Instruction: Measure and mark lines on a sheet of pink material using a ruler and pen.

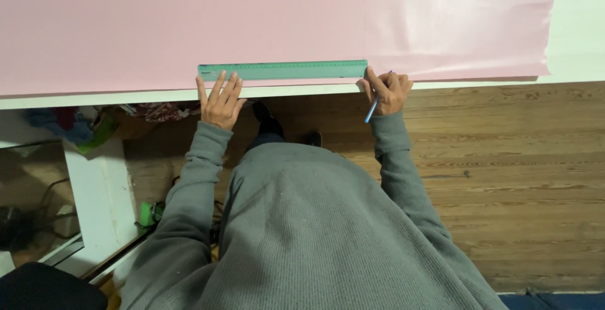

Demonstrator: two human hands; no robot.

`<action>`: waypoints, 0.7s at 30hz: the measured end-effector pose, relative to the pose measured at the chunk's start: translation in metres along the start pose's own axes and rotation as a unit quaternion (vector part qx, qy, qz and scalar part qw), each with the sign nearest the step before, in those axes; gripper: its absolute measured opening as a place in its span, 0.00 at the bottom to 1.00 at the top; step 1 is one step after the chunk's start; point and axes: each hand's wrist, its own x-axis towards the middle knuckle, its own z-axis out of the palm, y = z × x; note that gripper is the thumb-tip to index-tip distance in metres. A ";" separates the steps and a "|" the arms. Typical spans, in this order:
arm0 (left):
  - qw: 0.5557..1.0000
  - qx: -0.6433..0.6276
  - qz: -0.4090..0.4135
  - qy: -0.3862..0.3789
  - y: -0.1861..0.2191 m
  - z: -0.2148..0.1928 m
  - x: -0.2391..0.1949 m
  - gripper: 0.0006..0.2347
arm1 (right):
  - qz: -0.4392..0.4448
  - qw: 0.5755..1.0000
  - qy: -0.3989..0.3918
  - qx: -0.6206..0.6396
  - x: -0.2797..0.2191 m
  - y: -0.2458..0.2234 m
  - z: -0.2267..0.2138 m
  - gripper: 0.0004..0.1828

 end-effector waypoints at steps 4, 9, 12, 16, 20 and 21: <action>1.000 0.006 0.014 0.000 -0.003 0.001 0.002 0.24 | 0.005 1.000 0.005 0.007 0.003 -0.001 0.001 0.19; 1.000 0.018 0.018 -0.002 -0.005 0.001 0.001 0.24 | 0.005 1.000 0.011 0.009 0.010 -0.009 -0.008 0.19; 0.999 0.025 0.021 0.000 -0.005 0.002 0.000 0.24 | 0.011 1.000 0.005 0.013 0.010 -0.011 -0.009 0.19; 0.999 0.033 0.026 0.001 -0.007 0.006 -0.002 0.25 | 0.015 1.000 0.013 0.008 0.009 -0.011 -0.007 0.19; 0.999 0.039 0.022 0.001 -0.009 0.006 -0.001 0.25 | 0.006 1.000 0.011 0.008 0.011 -0.010 -0.006 0.20; 0.999 0.041 0.021 -0.001 -0.009 0.007 -0.002 0.25 | 0.002 1.000 0.012 0.000 0.010 -0.009 -0.005 0.20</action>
